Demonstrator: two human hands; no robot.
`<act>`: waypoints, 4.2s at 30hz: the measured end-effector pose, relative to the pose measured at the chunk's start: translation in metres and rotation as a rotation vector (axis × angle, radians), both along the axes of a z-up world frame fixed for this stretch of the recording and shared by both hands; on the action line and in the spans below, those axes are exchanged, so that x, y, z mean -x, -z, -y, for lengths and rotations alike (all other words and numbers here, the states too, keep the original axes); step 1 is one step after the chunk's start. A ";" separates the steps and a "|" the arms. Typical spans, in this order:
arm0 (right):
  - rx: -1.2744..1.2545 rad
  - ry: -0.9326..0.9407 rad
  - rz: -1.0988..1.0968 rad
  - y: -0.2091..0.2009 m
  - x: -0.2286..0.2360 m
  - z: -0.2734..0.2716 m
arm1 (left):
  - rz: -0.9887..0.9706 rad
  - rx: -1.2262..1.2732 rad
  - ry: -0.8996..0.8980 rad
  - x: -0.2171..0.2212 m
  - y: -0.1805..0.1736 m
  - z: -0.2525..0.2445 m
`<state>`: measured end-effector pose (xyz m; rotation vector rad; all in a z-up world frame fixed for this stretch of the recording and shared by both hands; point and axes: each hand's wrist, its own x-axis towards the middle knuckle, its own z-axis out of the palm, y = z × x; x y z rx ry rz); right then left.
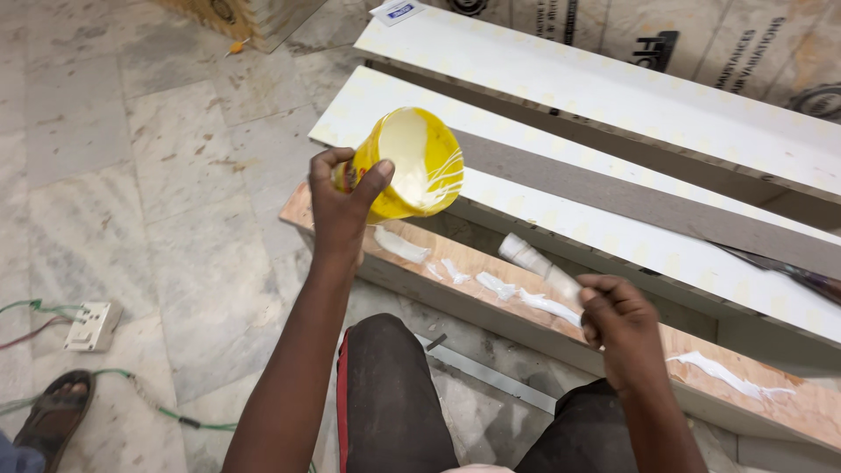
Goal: The person applies white glue from a yellow container onto a wooden plank using a small white plastic scraper. They spread the glue along the length of the plank.
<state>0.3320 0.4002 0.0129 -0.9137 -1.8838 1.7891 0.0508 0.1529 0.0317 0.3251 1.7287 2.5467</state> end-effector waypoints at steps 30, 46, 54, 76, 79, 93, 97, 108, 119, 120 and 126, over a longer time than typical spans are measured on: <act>-0.007 0.048 -0.240 -0.095 0.018 -0.124 | 0.106 0.047 0.456 -0.030 0.038 -0.231; -0.872 -0.102 -0.006 -0.126 0.108 -0.092 | 0.128 -0.010 0.445 -0.037 0.025 -0.192; -1.081 -0.154 0.488 -0.058 0.100 -0.145 | 0.265 -0.173 0.183 0.066 0.039 -0.178; -1.237 -0.604 0.878 0.002 0.195 -0.118 | 0.240 -0.104 0.266 0.168 0.042 -0.308; -1.207 -0.600 0.895 0.004 0.197 -0.120 | 0.264 -0.166 0.225 0.186 0.046 -0.329; -1.249 -0.694 1.002 -0.013 0.216 -0.112 | 0.349 0.248 0.205 0.203 0.060 -0.385; -1.343 -0.926 1.097 -0.023 0.249 -0.102 | 0.175 0.365 0.207 0.209 0.079 -0.365; -1.236 -1.139 1.115 -0.014 0.274 -0.104 | -0.537 1.487 -0.084 0.368 0.107 -0.243; -1.132 -1.168 1.160 -0.019 0.280 -0.104 | -0.365 1.463 -0.138 0.442 0.131 -0.228; -1.125 -1.164 1.170 -0.020 0.281 -0.104 | -0.360 1.477 -0.123 0.447 0.133 -0.230; -1.120 -1.176 1.201 -0.021 0.285 -0.101 | -0.344 1.457 -0.134 0.464 0.149 -0.229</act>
